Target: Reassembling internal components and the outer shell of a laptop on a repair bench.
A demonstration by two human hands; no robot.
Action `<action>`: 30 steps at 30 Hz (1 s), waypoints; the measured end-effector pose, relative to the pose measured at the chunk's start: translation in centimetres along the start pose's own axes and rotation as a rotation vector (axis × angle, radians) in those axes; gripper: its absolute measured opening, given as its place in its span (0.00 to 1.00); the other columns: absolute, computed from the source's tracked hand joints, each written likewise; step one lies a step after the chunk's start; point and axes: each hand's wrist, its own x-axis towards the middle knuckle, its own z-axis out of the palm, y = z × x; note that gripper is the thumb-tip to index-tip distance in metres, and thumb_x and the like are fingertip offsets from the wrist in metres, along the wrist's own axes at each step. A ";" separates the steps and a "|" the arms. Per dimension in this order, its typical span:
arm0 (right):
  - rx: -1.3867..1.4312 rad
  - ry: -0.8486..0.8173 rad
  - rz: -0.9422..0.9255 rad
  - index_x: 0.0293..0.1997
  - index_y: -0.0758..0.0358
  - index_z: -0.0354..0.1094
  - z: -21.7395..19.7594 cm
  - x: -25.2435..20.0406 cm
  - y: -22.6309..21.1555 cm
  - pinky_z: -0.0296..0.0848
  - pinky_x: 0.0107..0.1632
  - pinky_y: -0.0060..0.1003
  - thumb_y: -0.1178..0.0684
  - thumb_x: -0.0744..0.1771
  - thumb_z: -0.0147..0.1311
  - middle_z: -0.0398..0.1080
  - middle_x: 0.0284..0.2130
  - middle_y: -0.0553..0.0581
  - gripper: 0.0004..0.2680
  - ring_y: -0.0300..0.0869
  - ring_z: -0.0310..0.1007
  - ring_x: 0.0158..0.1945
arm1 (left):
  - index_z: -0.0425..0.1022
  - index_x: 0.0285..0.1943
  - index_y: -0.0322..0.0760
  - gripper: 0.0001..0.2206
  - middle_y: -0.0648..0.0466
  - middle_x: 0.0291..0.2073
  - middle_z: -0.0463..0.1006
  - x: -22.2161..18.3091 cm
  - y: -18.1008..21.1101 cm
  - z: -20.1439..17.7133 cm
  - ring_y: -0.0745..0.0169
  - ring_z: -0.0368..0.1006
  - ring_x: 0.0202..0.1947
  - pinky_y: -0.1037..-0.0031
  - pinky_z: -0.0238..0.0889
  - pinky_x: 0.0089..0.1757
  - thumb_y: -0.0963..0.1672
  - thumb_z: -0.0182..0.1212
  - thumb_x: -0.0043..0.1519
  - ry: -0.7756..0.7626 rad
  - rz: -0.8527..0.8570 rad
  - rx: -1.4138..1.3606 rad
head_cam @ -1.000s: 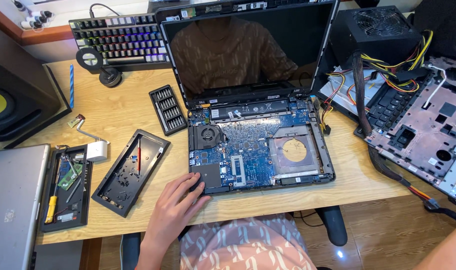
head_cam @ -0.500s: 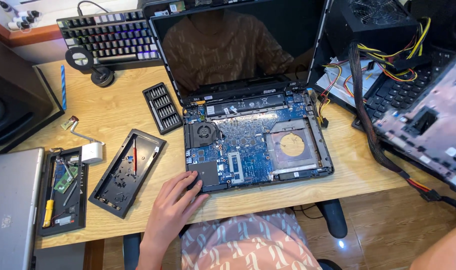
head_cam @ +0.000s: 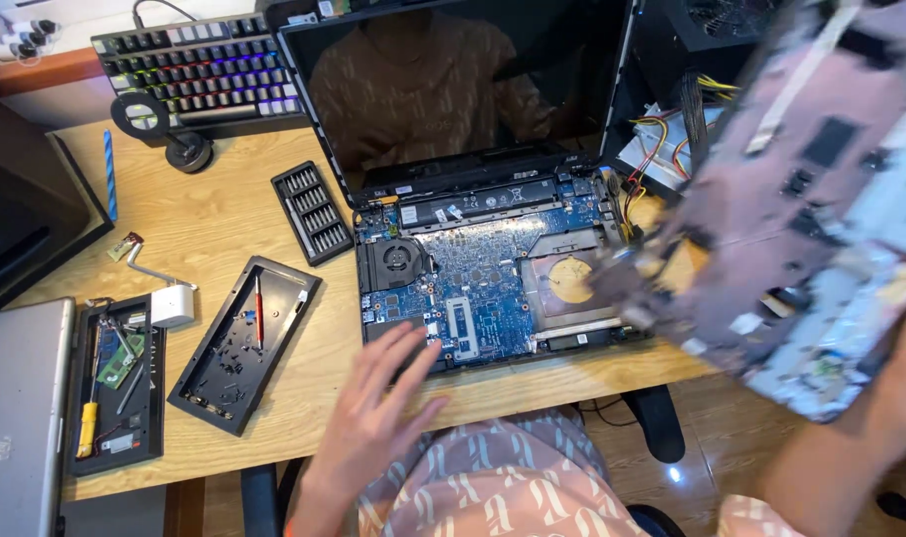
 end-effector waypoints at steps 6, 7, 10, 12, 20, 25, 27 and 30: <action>-0.008 -0.115 -0.171 0.56 0.76 0.66 13.3 -7.2 -6.7 0.72 0.50 0.31 0.61 0.76 0.46 0.72 0.48 0.60 0.07 0.38 0.72 0.44 | 0.68 0.68 0.30 0.27 0.41 0.63 0.71 2.5 2.9 -1.8 0.40 0.70 0.64 0.57 0.66 0.61 0.42 0.71 0.59 -0.025 0.063 -0.220; -0.086 -0.221 -0.303 0.63 0.80 0.64 14.6 -8.2 -7.8 0.70 0.54 0.29 0.63 0.76 0.43 0.71 0.53 0.62 0.10 0.40 0.71 0.48 | 0.67 0.69 0.29 0.28 0.40 0.64 0.70 2.6 3.2 -2.2 0.40 0.71 0.64 0.58 0.68 0.60 0.42 0.71 0.60 -0.032 0.083 -0.290; -0.153 -0.250 -0.483 0.71 0.79 0.56 17.2 -10.2 -10.0 0.72 0.57 0.29 0.62 0.79 0.43 0.69 0.54 0.63 0.11 0.40 0.72 0.50 | 0.67 0.69 0.27 0.27 0.38 0.65 0.70 3.2 3.6 -2.9 0.40 0.73 0.64 0.59 0.70 0.61 0.40 0.69 0.60 -0.023 0.046 -0.423; -0.218 -0.264 -0.585 0.72 0.79 0.55 17.7 -10.8 -9.9 0.73 0.53 0.30 0.61 0.78 0.44 0.70 0.52 0.65 0.13 0.42 0.74 0.48 | 0.68 0.69 0.28 0.26 0.38 0.66 0.69 4.2 4.3 -3.1 0.40 0.72 0.65 0.58 0.69 0.62 0.39 0.69 0.60 -0.005 0.122 -0.402; -0.632 -0.246 -1.014 0.64 0.83 0.58 20.2 -12.8 -10.9 0.78 0.47 0.44 0.63 0.72 0.51 0.73 0.49 0.77 0.14 0.56 0.77 0.43 | 0.66 0.71 0.22 0.27 0.36 0.69 0.68 7.3 6.4 -2.1 0.37 0.69 0.70 0.56 0.67 0.67 0.37 0.68 0.61 -0.010 0.202 -0.411; -0.369 -0.675 -1.203 0.51 0.73 0.65 23.9 -12.4 -12.8 0.78 0.59 0.62 0.67 0.68 0.44 0.69 0.51 0.81 0.08 0.73 0.74 0.56 | 0.62 0.72 0.25 0.23 0.34 0.68 0.69 1.2 2.4 -1.5 0.36 0.70 0.70 0.52 0.67 0.66 0.46 0.51 0.71 0.269 0.000 -0.603; -0.412 -0.782 -1.179 0.52 0.69 0.67 24.0 -12.9 -12.6 0.75 0.63 0.62 0.66 0.68 0.49 0.70 0.53 0.77 0.08 0.69 0.72 0.60 | 0.60 0.74 0.21 0.26 0.31 0.67 0.69 2.0 1.6 -4.2 0.36 0.70 0.70 0.50 0.67 0.66 0.49 0.46 0.74 0.346 -0.223 -0.762; -0.474 -0.914 -1.152 0.53 0.66 0.71 24.6 -13.9 -11.7 0.72 0.65 0.61 0.63 0.65 0.55 0.70 0.56 0.72 0.11 0.65 0.70 0.63 | 0.56 0.76 0.19 0.30 0.29 0.67 0.69 2.4 -0.4 -6.0 0.36 0.68 0.71 0.51 0.66 0.66 0.51 0.41 0.76 0.387 -0.505 -0.927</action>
